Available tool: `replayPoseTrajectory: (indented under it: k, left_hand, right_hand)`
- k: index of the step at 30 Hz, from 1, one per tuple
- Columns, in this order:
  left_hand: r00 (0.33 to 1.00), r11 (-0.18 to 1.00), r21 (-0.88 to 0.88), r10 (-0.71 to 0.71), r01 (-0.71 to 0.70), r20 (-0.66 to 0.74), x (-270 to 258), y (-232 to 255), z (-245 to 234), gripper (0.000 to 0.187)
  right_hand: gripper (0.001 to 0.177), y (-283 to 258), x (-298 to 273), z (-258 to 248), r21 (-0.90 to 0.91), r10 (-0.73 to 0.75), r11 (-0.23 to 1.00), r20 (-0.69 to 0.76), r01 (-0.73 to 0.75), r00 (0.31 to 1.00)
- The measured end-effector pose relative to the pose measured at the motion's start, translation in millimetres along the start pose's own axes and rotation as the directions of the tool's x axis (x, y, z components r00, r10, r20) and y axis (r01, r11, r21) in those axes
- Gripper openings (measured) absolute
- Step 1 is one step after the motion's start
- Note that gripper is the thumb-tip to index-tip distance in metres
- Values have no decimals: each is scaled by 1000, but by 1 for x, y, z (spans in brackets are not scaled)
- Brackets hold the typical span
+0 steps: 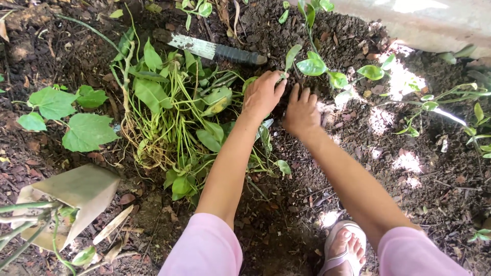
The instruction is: Digging into soil with a knife and planting plant cuttings.
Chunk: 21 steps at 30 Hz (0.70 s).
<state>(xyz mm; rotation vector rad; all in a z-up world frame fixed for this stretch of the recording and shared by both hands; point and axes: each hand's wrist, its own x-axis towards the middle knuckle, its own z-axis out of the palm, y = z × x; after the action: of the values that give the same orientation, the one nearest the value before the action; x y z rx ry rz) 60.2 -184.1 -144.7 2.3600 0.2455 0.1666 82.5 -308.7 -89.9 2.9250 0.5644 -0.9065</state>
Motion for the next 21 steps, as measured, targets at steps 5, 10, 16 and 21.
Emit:
replayPoseTrajectory:
  k: [5, 10, 16, 21]
  left_hand:
    - [984, 992, 45, -124, 119, 130, 6, 9, -8, 22]
    - [954, 981, 138, -164, 132, 249, 5, 6, -14, 33]
    - [844, 957, 232, -265, 173, 466, 9, 12, -29, 84]
    - [902, 963, 265, -153, 45, 404, 7, -1, -10, 102]
  right_hand:
    - [58, 14, 42, 65, 260, 20, 966, -110, 9, 994]
    - [41, 14, 48, 22, 545, 112, 839, -206, 18, 972]
    - [96, 31, 85, 10, 364, -90, 912, -265, 186, 960]
    - [73, 38, 85, 10, -89, -400, 916, -256, 391, 880]
